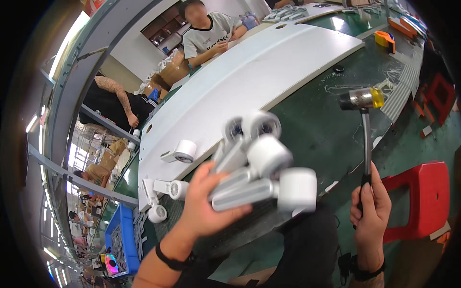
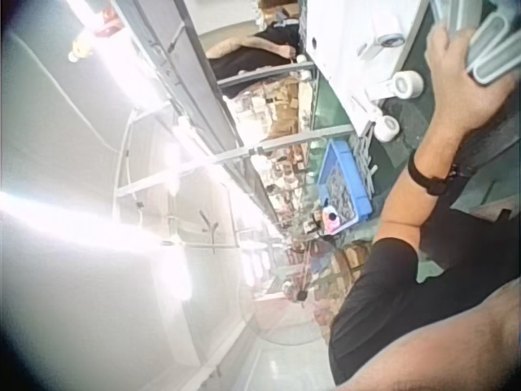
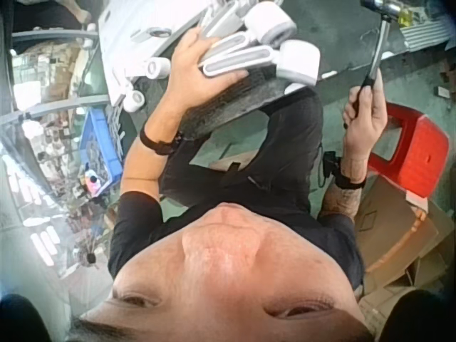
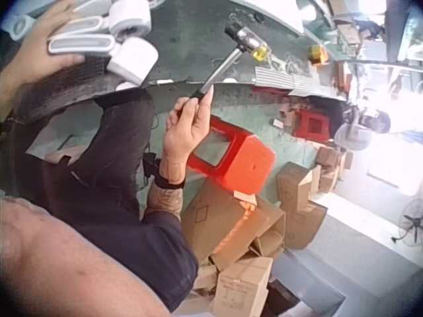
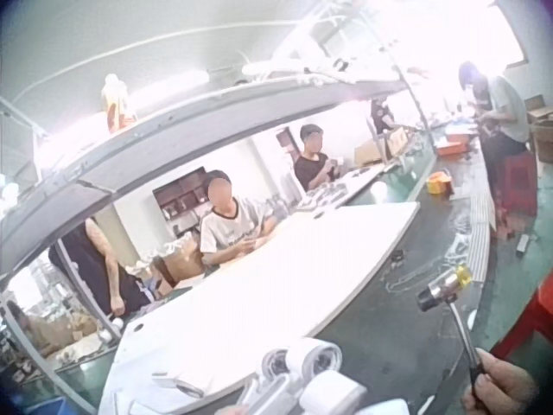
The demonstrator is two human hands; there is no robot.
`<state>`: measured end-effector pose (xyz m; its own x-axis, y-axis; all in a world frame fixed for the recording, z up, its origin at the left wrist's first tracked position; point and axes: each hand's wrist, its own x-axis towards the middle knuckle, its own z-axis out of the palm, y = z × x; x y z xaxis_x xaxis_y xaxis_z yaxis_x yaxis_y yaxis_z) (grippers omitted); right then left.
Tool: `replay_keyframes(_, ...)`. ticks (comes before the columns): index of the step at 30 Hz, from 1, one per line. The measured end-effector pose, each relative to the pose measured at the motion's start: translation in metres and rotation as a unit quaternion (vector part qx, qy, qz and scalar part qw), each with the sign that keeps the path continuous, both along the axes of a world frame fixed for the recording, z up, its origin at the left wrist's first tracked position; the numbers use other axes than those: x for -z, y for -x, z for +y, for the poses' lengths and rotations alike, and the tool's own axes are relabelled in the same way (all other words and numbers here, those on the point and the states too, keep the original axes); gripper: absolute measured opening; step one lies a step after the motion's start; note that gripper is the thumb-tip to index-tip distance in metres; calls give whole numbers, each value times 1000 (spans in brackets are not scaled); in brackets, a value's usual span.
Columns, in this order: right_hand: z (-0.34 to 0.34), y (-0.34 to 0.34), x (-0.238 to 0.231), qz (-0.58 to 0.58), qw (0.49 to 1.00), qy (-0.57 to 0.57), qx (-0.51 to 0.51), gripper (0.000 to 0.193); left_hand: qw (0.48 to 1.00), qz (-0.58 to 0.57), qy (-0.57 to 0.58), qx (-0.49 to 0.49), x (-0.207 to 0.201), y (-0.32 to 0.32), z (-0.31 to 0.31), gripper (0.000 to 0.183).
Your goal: Assembling caster wheel components by hammering them into metal slots on a workbench.
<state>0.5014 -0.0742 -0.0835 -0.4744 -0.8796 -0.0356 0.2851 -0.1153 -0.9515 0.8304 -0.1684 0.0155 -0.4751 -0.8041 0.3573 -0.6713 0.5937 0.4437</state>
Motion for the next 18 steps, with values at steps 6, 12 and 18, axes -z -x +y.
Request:
replay_keyframes(6,11,16,10,19,999,-4,37,53,972,-45,8,-232,5,37,-178,75)
replay_keyframes(12,19,20,25,49,998,-35,-4,55,935,-71,70,-340,-15,10,-230,71)
replay_keyframes(18,13,15,44,34,999,-37,-13,57,948,-236,57,-205,-62,-165,-168,37)
